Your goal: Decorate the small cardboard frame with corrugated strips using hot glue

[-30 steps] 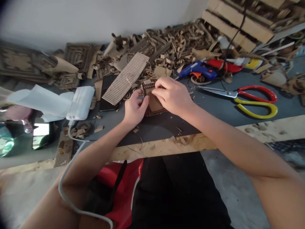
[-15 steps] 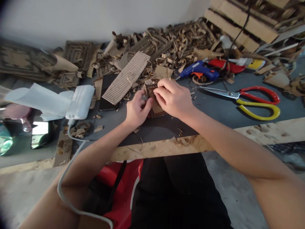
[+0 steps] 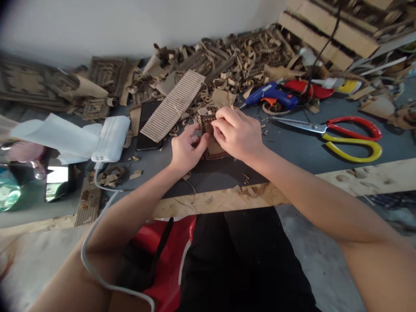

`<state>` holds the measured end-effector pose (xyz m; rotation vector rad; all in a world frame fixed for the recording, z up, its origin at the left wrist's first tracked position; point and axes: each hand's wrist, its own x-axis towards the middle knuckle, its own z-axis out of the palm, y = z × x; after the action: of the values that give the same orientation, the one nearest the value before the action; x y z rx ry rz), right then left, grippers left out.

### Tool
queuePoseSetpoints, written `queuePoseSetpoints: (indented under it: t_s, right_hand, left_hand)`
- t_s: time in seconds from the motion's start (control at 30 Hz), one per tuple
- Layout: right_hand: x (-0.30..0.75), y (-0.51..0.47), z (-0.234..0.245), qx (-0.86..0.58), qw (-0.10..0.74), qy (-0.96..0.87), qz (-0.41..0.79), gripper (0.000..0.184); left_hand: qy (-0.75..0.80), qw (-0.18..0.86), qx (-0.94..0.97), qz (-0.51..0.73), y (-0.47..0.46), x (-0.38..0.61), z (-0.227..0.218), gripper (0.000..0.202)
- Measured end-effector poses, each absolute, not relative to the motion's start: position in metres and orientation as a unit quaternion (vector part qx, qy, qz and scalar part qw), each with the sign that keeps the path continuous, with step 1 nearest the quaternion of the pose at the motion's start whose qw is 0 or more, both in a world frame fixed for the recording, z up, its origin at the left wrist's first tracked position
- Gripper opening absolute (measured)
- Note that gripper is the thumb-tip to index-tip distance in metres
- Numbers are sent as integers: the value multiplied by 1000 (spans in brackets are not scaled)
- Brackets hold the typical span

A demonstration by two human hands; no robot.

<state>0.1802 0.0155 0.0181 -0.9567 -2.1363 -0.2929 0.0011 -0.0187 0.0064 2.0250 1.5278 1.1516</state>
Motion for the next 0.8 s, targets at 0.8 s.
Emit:
queuePoseSetpoints:
  t_s: [0.8]
  right_hand:
    - [182,15,18,-341,389,-837,-177,20]
  left_hand:
    - [542,196,704,415,-18,0,8,29]
